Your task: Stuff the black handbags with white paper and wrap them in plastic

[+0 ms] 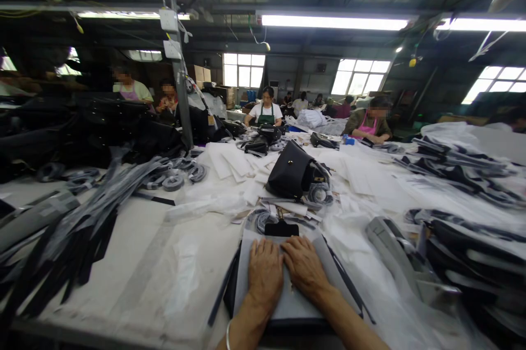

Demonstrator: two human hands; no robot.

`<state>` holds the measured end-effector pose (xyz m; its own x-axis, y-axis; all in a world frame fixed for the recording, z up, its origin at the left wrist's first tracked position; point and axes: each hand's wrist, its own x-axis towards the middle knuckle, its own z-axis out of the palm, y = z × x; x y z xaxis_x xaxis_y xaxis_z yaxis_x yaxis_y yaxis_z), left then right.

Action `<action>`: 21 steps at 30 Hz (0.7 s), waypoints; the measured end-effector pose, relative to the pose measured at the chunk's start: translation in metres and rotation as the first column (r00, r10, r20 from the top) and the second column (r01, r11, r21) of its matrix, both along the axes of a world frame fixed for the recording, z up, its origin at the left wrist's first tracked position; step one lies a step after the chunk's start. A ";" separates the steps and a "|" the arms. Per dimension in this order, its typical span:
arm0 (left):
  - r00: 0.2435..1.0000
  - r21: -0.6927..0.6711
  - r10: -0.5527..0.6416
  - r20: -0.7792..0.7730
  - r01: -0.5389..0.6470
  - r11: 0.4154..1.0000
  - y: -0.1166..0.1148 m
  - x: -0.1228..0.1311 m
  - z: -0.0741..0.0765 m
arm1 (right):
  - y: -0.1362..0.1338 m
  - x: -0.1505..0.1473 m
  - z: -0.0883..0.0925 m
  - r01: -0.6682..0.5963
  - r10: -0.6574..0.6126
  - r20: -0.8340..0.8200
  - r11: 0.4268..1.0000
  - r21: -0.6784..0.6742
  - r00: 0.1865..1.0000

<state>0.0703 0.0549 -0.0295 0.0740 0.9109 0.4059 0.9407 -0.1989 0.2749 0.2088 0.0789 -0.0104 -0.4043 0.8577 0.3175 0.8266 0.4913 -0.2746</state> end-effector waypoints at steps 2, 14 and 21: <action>1.000 0.005 0.008 -0.017 -0.007 1.000 0.000 0.000 0.000 | -0.002 -0.001 -0.001 -0.006 0.005 0.026 0.999 0.034 1.000; 0.997 0.032 0.056 -0.056 -0.054 0.998 0.002 -0.002 0.008 | 0.003 0.000 -0.004 0.131 -0.157 0.145 0.976 0.176 0.977; 0.996 0.013 0.084 -0.015 -0.084 0.996 0.012 -0.003 0.003 | 0.007 0.007 -0.008 0.137 -0.182 0.248 0.972 0.191 0.952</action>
